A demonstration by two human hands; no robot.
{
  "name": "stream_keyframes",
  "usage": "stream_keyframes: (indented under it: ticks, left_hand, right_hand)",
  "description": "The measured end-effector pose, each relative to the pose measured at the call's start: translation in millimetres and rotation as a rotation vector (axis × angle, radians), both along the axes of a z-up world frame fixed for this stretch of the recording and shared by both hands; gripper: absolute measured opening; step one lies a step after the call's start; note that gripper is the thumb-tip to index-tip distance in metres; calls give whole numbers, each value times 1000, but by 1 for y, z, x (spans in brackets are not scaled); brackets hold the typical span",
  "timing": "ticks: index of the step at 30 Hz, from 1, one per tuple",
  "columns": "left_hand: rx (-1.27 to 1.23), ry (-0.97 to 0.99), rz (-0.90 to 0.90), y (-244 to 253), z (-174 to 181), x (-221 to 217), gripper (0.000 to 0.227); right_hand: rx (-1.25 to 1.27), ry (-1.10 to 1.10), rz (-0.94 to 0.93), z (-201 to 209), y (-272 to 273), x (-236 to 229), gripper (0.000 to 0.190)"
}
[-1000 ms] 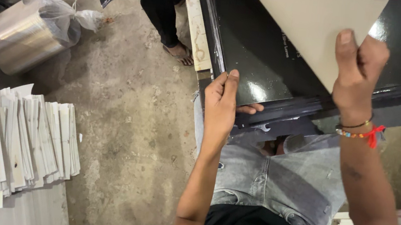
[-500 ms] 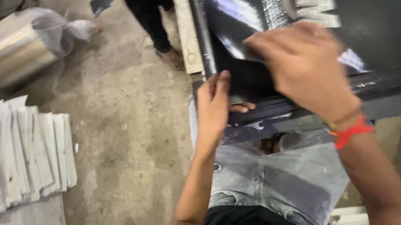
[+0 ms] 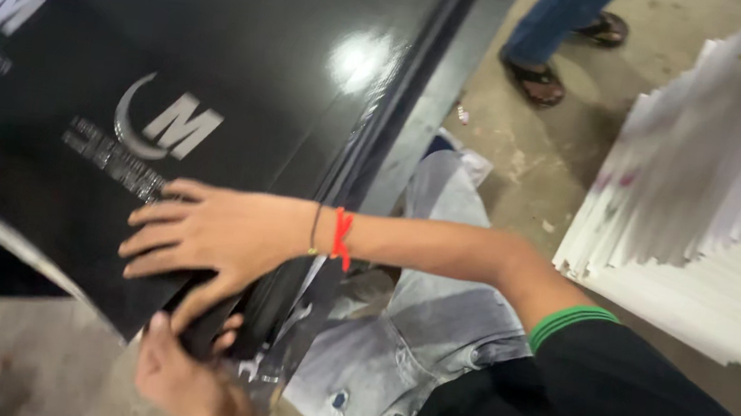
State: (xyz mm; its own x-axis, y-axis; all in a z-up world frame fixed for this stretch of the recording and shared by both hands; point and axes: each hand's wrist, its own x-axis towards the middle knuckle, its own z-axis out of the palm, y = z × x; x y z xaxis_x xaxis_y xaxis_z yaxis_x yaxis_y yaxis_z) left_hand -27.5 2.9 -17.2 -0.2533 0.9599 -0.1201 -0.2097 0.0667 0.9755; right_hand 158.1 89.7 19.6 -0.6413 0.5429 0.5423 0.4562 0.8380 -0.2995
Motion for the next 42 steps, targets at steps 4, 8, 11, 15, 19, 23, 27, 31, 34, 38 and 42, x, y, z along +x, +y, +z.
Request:
stream_keyframes:
  ticks: [4, 8, 11, 15, 19, 23, 27, 31, 34, 38, 42]
  left_hand:
    - [58, 298, -123, 2, -19, -22, 33]
    - [207, 350, -43, -6, -53, -16, 35]
    - [257, 380, -28, -5, -71, -7, 37]
    - [309, 381, -41, 4, -84, -4, 42]
    - [303, 433, -35, -4, -89, -29, 47]
    - [295, 450, -51, -11, -108, -47, 54]
    - [301, 451, -73, -13, -129, -64, 61]
    - [179, 319, -120, -2, -118, -65, 64]
    - [500, 782, -67, -13, -87, -47, 43]
    - [659, 1334, -75, -59, -40, -19, 38]
    - [445, 611, 26, -44, -30, 6, 46]
  right_hand:
    - [-24, 107, 166, 5, -1, 5, 75]
    - [-6, 162, 255, 6, -1, 9, 69]
    - [-40, 163, 251, 4, -3, 9, 54]
    - [104, 296, 179, -1, 0, 11, 32]
    - [97, 370, 131, -8, -1, 5, 29]
    - [99, 438, 99, -9, -2, 7, 26]
    - [77, 442, 82, -6, -2, 7, 27]
    - [12, 516, 95, -4, 0, 10, 30]
    - [12, 566, 104, -3, 1, 13, 32]
    - [-10, 574, 83, -2, -1, 13, 33]
    - [-17, 565, 83, -3, -1, 14, 33]
